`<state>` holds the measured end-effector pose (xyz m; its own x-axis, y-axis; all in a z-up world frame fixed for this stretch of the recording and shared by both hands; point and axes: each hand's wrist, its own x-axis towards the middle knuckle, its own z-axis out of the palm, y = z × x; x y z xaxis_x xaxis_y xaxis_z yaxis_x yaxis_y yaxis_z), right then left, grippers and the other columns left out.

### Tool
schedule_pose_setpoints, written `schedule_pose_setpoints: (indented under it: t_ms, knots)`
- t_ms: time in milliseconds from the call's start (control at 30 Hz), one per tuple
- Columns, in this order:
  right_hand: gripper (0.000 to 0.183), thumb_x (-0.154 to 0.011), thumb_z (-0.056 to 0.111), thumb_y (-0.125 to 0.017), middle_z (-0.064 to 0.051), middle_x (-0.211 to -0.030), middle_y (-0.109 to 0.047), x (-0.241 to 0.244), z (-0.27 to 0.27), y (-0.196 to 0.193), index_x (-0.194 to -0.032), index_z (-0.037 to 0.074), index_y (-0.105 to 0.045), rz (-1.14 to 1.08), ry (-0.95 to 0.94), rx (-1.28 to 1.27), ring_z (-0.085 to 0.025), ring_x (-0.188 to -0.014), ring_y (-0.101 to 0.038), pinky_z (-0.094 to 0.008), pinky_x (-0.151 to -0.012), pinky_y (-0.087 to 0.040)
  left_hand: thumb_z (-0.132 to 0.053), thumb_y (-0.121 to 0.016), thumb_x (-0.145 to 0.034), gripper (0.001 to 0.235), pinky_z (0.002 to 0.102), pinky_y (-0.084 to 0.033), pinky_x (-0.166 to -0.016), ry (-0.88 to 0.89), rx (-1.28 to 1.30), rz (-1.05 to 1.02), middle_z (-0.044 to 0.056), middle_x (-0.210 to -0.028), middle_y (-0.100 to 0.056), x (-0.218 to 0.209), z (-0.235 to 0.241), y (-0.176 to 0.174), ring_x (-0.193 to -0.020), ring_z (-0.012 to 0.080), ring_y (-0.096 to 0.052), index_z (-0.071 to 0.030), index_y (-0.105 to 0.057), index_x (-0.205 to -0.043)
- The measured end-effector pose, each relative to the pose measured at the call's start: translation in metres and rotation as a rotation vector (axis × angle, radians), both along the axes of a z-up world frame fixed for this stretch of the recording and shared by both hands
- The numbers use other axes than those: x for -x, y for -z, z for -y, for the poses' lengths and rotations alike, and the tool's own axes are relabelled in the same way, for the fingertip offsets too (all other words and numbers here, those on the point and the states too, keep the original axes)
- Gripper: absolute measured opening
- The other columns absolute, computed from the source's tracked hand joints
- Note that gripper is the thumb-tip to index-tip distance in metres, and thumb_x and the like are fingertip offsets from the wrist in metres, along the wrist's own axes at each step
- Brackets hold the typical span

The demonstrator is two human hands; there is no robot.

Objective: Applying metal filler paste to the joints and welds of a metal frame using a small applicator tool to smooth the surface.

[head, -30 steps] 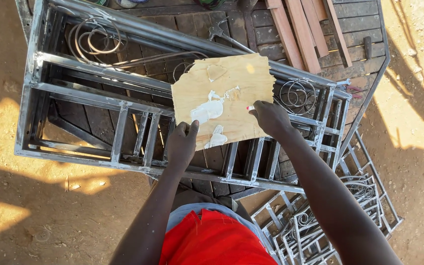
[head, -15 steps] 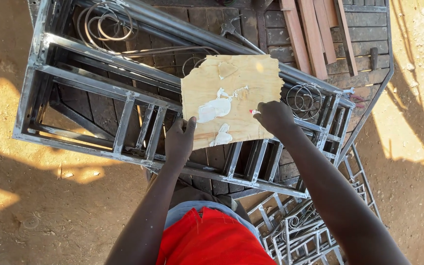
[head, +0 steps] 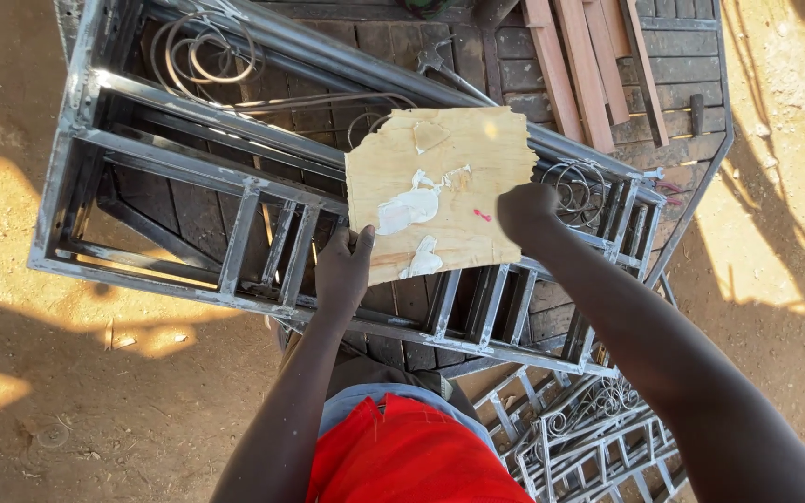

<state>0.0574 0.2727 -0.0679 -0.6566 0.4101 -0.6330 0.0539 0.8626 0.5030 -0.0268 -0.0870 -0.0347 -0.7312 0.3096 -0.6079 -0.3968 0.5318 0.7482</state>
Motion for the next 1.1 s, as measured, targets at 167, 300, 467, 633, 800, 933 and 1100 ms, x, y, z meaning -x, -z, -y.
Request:
schedule_pose_setpoints:
  t_ms: [167, 300, 467, 633, 800, 933, 1100]
  knots:
    - [0.024, -0.096, 0.021, -0.063, -0.017, -0.102, -0.076, 0.015, 0.057, -0.172, -0.111, 0.009, -0.078, -0.293, 0.290, 0.258, -0.040, -0.099, -0.074, -0.054, -0.078, -0.058, -0.052, -0.055, -0.103, 0.038, 0.040, -0.057, -0.075, -0.034, -0.117, 0.048, 0.007, -0.083, -0.070, -0.001, 0.004, -0.030, -0.084, 0.0205, -0.072, -0.016, -0.065, -0.108]
    - [0.040, -0.103, 0.019, -0.060, -0.034, -0.128, -0.064, -0.002, 0.085, -0.209, -0.133, -0.007, -0.063, -0.658, 0.673, 0.894, -0.055, -0.117, -0.062, -0.062, -0.096, -0.052, -0.030, -0.063, -0.102, 0.035, 0.030, -0.056, -0.080, 0.003, -0.477, 0.100, 0.012, -0.102, -0.073, -0.003, -0.011, -0.041, -0.091, 0.0159, -0.072, -0.010, -0.064, -0.131]
    - [0.043, -0.097, 0.017, -0.067, -0.026, -0.120, -0.066, -0.029, 0.121, -0.213, -0.132, -0.007, -0.061, -0.800, 0.861, 1.249, -0.035, -0.105, -0.067, -0.044, -0.086, -0.058, -0.026, -0.063, -0.105, 0.037, 0.033, -0.056, -0.083, 0.138, -0.677, 0.109, 0.014, -0.109, -0.071, -0.006, -0.032, -0.073, -0.097, 0.0177, -0.070, -0.008, -0.061, -0.138]
    - [0.037, -0.096, 0.018, -0.072, -0.018, -0.109, -0.070, -0.039, 0.124, -0.199, -0.129, 0.003, -0.065, -0.882, 0.853, 1.358, -0.028, -0.099, -0.070, -0.039, -0.080, -0.061, -0.026, -0.070, -0.101, 0.040, 0.031, -0.056, -0.080, 0.208, -0.744, 0.079, 0.013, -0.106, -0.072, -0.007, -0.038, -0.105, -0.093, 0.0164, -0.070, -0.008, -0.064, -0.136]
    - [0.036, -0.093, 0.023, -0.074, -0.017, -0.108, -0.075, -0.036, 0.132, -0.221, -0.125, 0.008, -0.069, -0.885, 0.817, 1.328, -0.024, -0.092, -0.072, -0.036, -0.076, -0.061, -0.025, -0.067, -0.103, 0.042, 0.032, -0.053, -0.081, 0.221, -0.790, 0.061, 0.016, -0.108, -0.069, -0.006, -0.036, -0.110, -0.096, 0.0173, -0.068, -0.004, -0.061, -0.139]
    - [0.037, -0.094, 0.027, -0.074, -0.020, -0.110, -0.074, -0.035, 0.135, -0.222, -0.126, 0.010, -0.069, -0.897, 0.791, 1.333, -0.029, -0.092, -0.074, -0.039, -0.075, -0.062, -0.023, -0.068, -0.102, 0.042, 0.032, -0.053, -0.082, 0.221, -0.796, 0.048, 0.017, -0.108, -0.070, -0.009, -0.040, -0.107, -0.095, 0.0176, -0.069, -0.003, -0.061, -0.139]
    - [0.031, -0.095, 0.023, -0.074, -0.021, -0.106, -0.071, -0.031, 0.138, -0.233, -0.120, 0.006, -0.072, -0.969, 0.641, 1.283, -0.033, -0.092, -0.072, -0.043, -0.074, -0.064, -0.021, -0.069, -0.103, 0.038, 0.035, -0.053, -0.081, 0.209, -0.775, -0.014, 0.016, -0.103, -0.068, -0.015, -0.047, -0.090, -0.095, 0.0178, -0.067, -0.001, -0.063, -0.134]
